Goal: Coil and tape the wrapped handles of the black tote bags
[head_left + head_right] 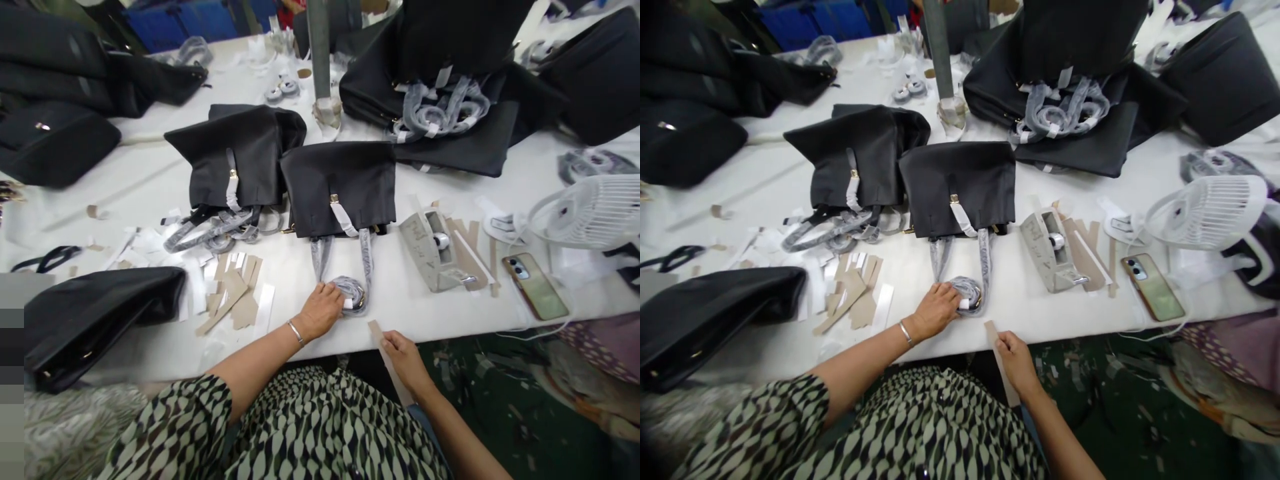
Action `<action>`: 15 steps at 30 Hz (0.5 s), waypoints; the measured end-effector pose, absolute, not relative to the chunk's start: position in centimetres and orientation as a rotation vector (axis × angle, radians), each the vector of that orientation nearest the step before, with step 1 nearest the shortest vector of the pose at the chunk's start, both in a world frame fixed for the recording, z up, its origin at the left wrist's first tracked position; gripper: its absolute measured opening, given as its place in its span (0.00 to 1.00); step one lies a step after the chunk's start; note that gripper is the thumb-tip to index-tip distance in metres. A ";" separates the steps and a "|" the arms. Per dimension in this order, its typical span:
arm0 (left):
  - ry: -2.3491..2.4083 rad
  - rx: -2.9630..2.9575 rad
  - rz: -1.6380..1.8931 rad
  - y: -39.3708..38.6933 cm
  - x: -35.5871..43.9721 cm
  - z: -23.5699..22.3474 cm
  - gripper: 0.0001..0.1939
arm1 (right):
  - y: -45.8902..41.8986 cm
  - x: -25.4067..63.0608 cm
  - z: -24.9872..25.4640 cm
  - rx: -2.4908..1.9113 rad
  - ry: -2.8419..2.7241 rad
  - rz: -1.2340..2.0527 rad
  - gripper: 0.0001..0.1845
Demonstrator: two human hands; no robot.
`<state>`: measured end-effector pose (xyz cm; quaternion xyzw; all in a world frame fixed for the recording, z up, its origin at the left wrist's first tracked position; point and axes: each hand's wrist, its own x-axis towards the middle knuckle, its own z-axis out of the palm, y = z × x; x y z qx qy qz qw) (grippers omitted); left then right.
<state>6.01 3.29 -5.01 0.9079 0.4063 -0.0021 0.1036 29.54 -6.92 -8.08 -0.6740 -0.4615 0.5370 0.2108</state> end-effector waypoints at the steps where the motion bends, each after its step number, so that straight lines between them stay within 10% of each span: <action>1: 1.178 2.685 -0.004 3.5 6.0 -5.2 0.15 | -6.9 29.3 -8.1 -1.868 -1.257 1.504 0.17; 15: 0.990 2.309 0.167 6.4 2.7 -2.2 0.18 | -0.1 22.2 -8.0 -1.556 -0.754 1.713 0.17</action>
